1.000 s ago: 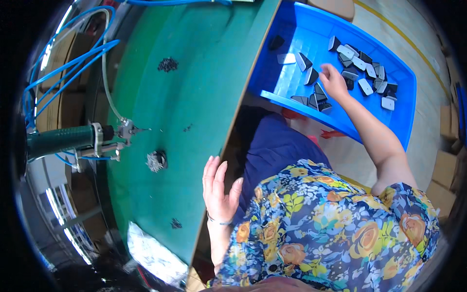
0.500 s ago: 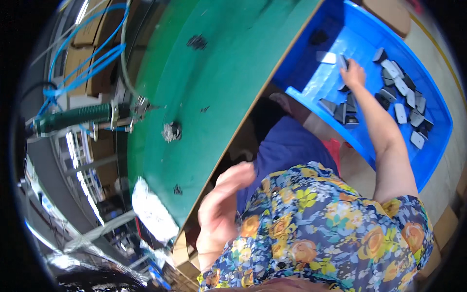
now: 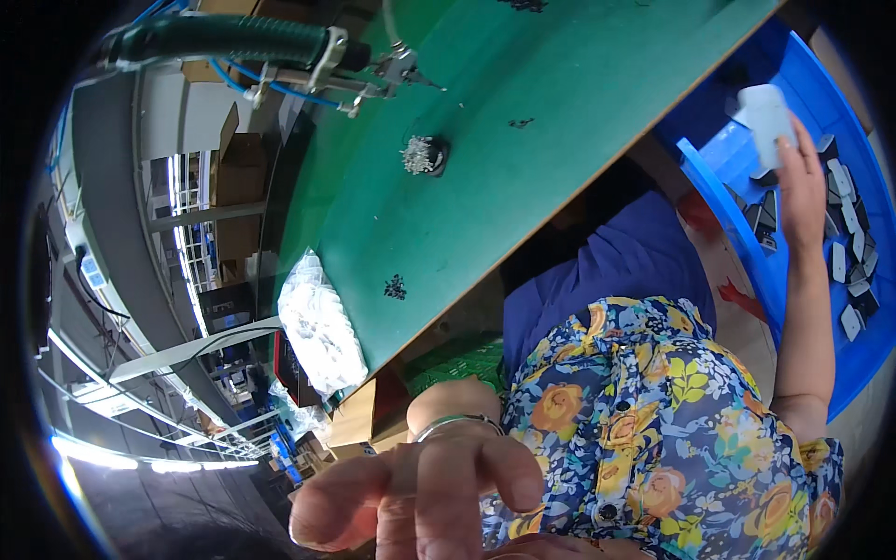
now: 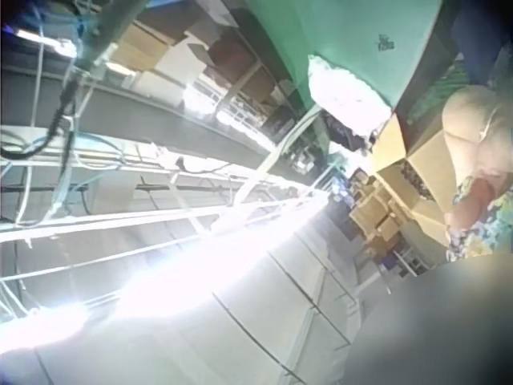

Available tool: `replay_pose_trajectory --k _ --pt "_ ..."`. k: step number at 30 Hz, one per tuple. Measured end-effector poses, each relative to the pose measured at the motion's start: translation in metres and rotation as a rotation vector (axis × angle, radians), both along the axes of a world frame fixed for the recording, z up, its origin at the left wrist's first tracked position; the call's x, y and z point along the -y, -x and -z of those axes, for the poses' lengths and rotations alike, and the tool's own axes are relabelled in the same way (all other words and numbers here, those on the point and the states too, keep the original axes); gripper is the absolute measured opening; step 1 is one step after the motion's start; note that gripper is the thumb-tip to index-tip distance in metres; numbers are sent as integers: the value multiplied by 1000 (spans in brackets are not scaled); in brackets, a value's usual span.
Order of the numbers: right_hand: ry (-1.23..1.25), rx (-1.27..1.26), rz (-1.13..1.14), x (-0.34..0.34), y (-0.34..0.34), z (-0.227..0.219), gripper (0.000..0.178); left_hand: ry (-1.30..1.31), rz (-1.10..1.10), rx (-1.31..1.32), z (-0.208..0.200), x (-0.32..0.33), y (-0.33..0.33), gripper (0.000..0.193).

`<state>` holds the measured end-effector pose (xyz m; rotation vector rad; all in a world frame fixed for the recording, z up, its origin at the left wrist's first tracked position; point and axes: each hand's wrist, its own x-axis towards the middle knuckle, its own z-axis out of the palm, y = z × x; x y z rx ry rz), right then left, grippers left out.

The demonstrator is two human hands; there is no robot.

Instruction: The person unpacks small black and white plastic components from a cardboard box and places them into a blue bin. They then use a pneumatic tool to drive fasteners into the white plastic pieces on a green workbench. Finally, the person manually inserts small black components into the holes of the white pieces.

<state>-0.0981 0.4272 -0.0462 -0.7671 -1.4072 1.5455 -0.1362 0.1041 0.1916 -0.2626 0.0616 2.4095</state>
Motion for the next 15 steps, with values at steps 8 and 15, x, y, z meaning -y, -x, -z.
replay_pose_trajectory --k 8,15 --pt "-159 66 -791 88 112 -84 24 240 -162 -384 -10 27 3 24" --pt "-623 443 -1091 158 182 -104 28 482 -302 -662 -6 64 11 23"
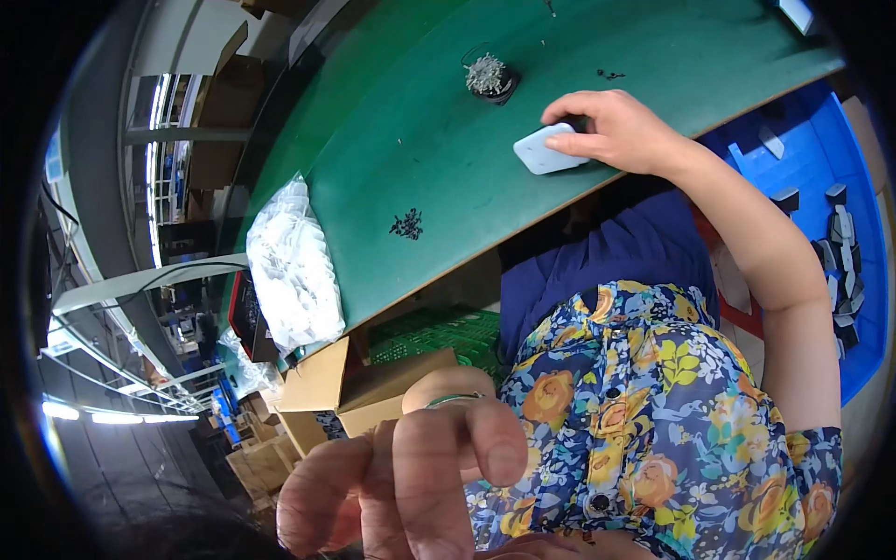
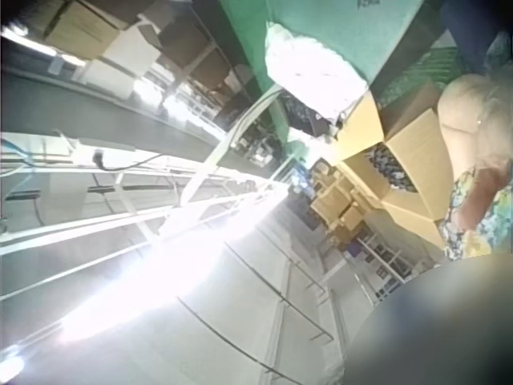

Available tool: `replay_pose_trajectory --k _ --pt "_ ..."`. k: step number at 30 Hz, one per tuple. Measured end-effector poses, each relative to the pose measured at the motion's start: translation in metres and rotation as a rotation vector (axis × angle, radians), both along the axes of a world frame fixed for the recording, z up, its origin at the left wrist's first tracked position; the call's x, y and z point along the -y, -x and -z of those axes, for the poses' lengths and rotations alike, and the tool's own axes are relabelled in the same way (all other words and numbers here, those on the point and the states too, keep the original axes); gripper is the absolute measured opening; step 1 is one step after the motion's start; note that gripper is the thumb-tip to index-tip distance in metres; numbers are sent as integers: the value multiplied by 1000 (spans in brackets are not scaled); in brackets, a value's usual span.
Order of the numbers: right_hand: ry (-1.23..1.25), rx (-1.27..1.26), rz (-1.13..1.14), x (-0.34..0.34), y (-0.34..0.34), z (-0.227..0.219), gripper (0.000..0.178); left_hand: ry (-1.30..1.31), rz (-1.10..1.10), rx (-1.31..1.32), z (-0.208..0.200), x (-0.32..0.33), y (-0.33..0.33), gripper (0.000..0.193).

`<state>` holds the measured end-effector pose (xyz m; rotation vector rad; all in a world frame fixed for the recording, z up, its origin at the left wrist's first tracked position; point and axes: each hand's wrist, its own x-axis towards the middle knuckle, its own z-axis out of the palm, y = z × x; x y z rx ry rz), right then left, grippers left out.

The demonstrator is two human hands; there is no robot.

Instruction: The person unpacks small black and white plastic components from a cardboard box and places them into a blue bin. They then use a pneumatic tool to drive fasteners into the white plastic pieces on a green workbench. Finally, the person manually inserts small black components into the holes of the white pieces.

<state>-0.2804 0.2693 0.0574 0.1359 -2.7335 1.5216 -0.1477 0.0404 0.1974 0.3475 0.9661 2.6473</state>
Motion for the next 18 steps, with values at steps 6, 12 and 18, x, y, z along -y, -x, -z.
replay_pose_trajectory --k 6,12,18 --pt "-117 -235 78 4 14 30 33 122 -275 276 16 -1 -17 15" --pt "73 -459 267 7 -51 20 21 -41 -130 131 24 2 -5 33" --pt "434 102 565 0 -209 100 19 -321 241 -160 44 -9 39 61"
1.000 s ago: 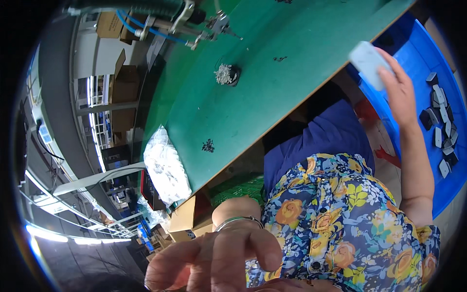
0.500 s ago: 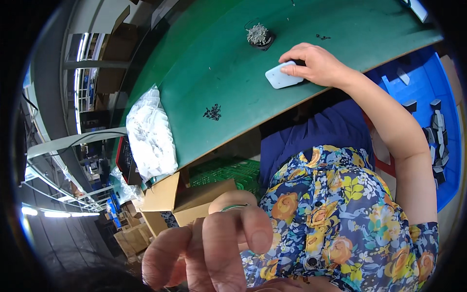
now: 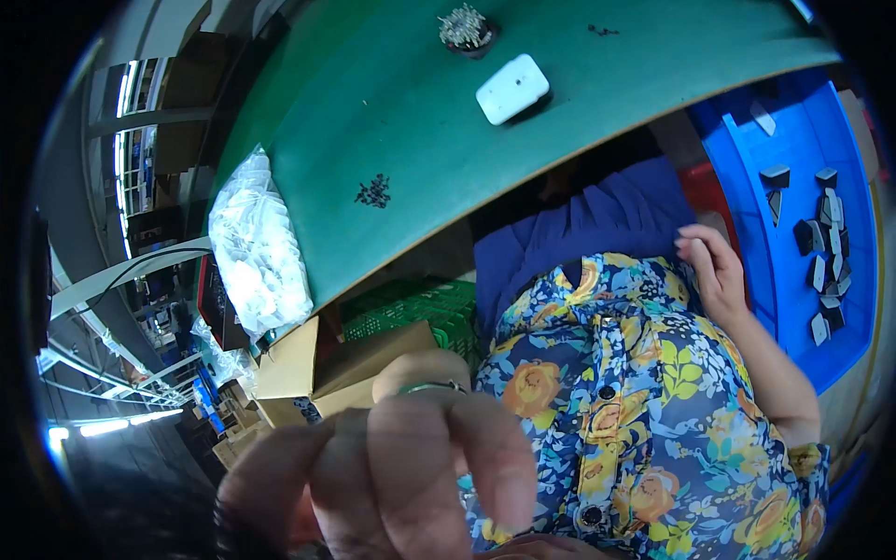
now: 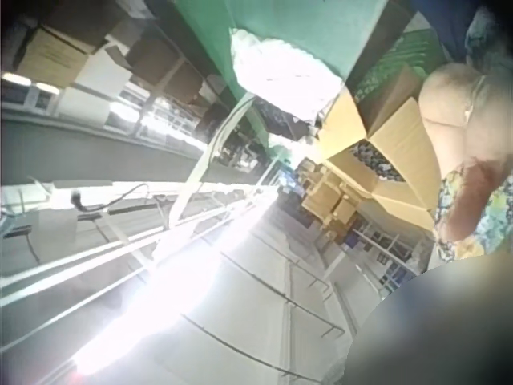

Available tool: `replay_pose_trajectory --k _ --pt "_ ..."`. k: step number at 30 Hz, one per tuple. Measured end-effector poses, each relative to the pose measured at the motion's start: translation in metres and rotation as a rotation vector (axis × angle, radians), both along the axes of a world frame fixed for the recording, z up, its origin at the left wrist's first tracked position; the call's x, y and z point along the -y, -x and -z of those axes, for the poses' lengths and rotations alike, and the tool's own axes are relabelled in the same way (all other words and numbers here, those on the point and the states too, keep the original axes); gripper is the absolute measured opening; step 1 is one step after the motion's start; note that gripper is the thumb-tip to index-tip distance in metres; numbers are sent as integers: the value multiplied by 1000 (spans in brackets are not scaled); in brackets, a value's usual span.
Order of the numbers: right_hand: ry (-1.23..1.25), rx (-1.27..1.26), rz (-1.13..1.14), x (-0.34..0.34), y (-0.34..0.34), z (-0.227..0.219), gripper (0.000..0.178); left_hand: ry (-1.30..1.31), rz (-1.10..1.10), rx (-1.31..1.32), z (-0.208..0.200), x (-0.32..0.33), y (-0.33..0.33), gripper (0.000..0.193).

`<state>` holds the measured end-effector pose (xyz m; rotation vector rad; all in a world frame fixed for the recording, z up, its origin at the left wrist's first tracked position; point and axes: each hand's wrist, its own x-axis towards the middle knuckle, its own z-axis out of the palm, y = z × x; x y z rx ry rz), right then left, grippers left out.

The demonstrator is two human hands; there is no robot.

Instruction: The person unpacks small black and white plastic components from a cardboard box and places them into a blue bin. They then use a pneumatic tool to drive fasteners into the white plastic pieces on a green workbench. Finally, the person manually inserts small black components into the holes of the white pieces.

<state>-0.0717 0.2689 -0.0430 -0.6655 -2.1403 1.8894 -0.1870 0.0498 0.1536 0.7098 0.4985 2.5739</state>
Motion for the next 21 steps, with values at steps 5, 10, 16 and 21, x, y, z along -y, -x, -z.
replay_pose_trajectory --k 5,10,16,21 --pt "-758 508 -15 -33 -187 237 30 190 243 -47 41 -16 51 90" --pt "-702 478 -74 -39 -150 251 30 401 246 349 83 -22 68 76" --pt "-637 496 -169 4 -86 223 30 382 306 439 96 -22 95 69" --pt "-576 560 -238 37 -22 180 30 375 437 541 88 -32 138 61"
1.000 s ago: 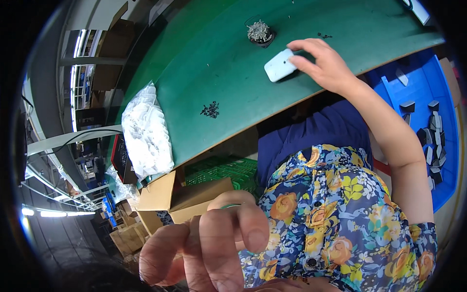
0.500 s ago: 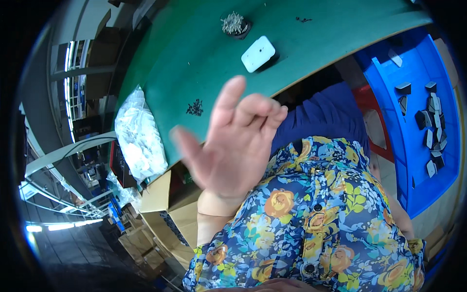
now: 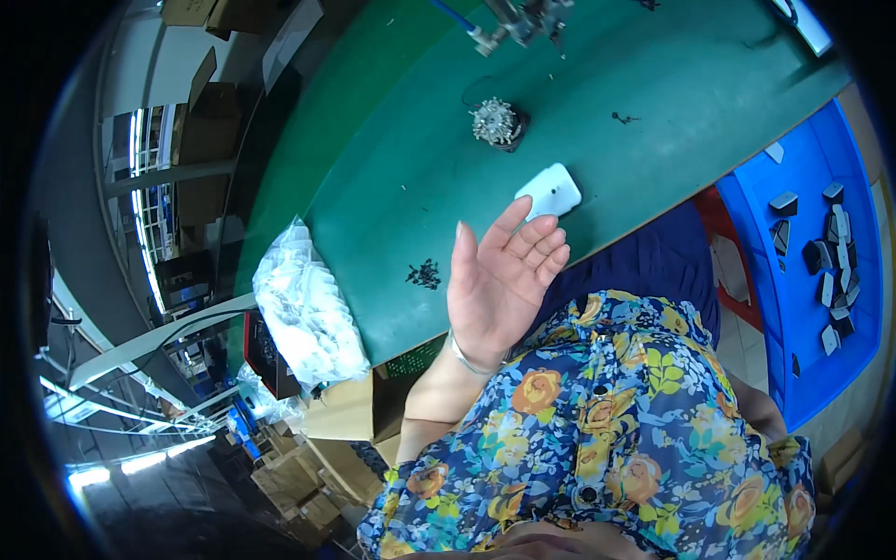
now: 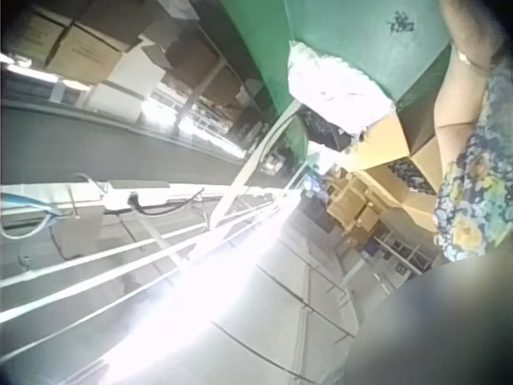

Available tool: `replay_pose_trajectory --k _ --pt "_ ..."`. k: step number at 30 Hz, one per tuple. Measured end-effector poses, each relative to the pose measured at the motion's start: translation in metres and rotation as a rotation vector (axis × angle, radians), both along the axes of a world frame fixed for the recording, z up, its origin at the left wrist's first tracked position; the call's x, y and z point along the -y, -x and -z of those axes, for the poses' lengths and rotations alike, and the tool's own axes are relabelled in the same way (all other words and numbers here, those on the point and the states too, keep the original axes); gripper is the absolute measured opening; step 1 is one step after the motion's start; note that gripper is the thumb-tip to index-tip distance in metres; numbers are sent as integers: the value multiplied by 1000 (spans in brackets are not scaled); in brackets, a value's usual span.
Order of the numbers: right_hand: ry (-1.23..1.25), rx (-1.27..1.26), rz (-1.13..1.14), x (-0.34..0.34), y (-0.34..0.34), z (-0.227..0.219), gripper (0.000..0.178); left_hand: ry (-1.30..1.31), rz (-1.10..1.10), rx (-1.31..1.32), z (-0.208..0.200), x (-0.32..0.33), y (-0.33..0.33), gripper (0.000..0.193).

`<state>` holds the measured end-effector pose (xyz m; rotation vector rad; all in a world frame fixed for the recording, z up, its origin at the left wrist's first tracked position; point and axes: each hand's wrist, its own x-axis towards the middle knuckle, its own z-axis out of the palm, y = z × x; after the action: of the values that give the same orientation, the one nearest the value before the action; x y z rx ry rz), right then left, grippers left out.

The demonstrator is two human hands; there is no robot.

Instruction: The person unpacks small black and white plastic components from a cardboard box and places them into a blue bin. They then use a pneumatic tool to drive fasteners into the white plastic pieces on a green workbench. Finally, the person manually inserts small black components into the holes of the white pieces.

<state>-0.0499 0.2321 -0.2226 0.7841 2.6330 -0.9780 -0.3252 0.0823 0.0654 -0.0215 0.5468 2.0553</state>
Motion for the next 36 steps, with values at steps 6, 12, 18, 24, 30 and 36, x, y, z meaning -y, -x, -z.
replay_pose_trajectory --k 6,12,18,24,30,36 --pt "100 -35 -89 -6 56 -14 30 -8 112 134 -26 -2 -2 57" --pt "215 87 -265 -61 -88 99 30 56 -13 -20 27 20 -51 41" --pt "193 103 -135 -170 -259 149 30 168 86 -299 62 20 -69 32" --pt "232 43 214 -81 -418 183 30 475 141 -449 116 63 -76 40" --pt "413 -44 325 3 -289 161 30 819 273 -662 145 92 -68 28" --pt "476 -27 244 -28 -120 63 30 452 471 -391 174 97 -59 25"
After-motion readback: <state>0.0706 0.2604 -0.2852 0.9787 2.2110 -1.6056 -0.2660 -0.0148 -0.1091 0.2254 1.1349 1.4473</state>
